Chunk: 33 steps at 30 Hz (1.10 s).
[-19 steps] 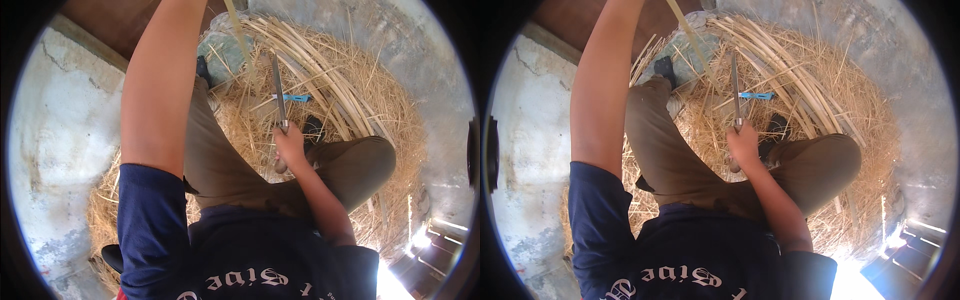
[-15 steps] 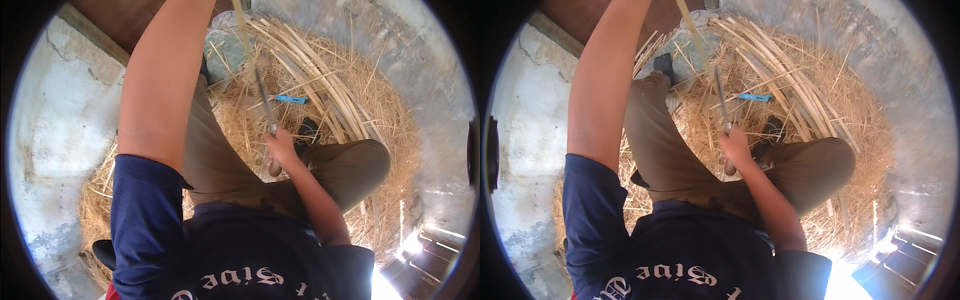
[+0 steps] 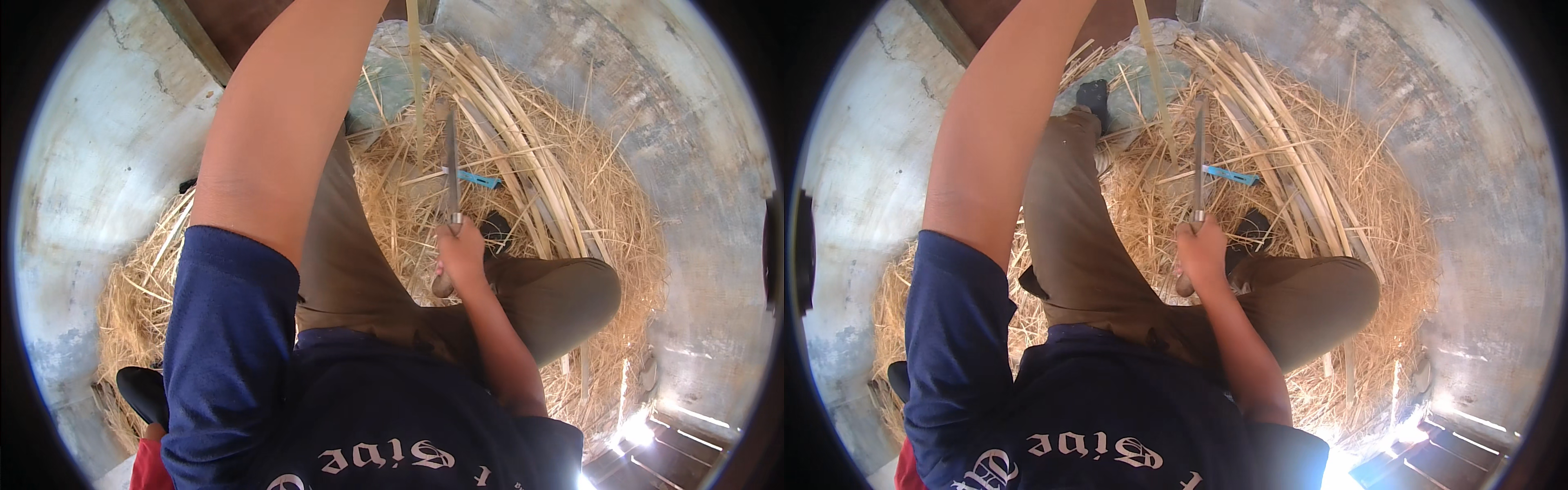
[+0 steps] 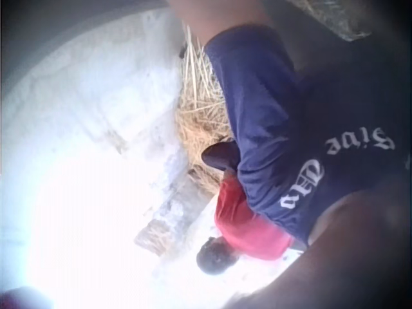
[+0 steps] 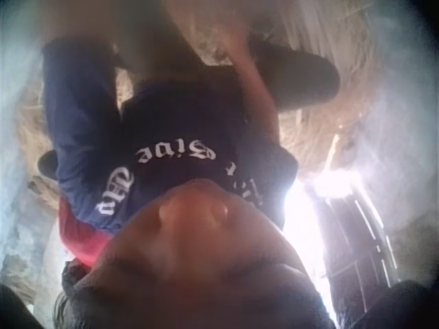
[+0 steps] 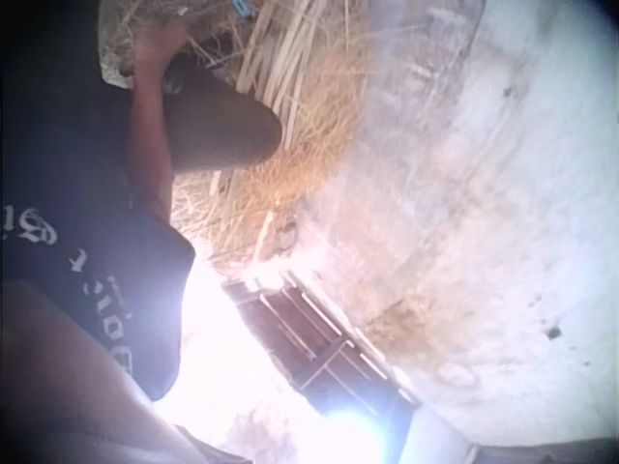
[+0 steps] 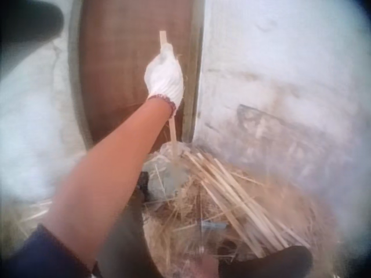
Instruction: The person sits on a concrete floor surrounded by straw and uses a large knife to split long bamboo strips into thinner slivers. They hold the bamboo with a gloved left hand and use the knife in their right hand to shave and split the material, discarding the resulting pieces onto the floor.
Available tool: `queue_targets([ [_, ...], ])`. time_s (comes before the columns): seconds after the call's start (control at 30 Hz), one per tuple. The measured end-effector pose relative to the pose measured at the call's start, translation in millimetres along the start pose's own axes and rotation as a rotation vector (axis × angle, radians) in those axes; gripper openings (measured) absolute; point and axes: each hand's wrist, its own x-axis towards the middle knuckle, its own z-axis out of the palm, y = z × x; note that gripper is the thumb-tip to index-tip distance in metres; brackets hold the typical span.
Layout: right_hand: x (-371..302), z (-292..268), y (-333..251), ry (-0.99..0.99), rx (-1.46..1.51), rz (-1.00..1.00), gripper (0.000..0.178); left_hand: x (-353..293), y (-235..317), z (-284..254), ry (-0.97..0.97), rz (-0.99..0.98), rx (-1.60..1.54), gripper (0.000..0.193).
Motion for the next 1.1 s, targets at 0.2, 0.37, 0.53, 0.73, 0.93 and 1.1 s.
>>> queue_targets([
  [0.2,-5,7,6,-0.064,-0.019,0.046,0.026,40,-31,-8,0.126,0.234,0.26,0.059],
  [0.37,2,5,28,0.05,-0.093,-0.026,0.027,25,-27,-9,0.03,0.098,0.123,0.059],
  [0.53,1,5,21,-0.028,-0.044,-0.054,0.02,3,-26,-10,0.009,0.016,0.105,0.06],
  [0.73,6,7,15,0.006,-0.085,-0.085,0.014,33,-51,-10,0.065,0.19,0.253,0.061],
  [0.93,-3,4,3,-0.09,-0.11,0.048,0.025,19,-39,-11,0.016,-0.022,0.022,0.056],
  [1.1,-10,2,-13,-0.065,-0.158,-0.049,0.024,16,-39,-8,0.051,0.079,0.014,0.054],
])
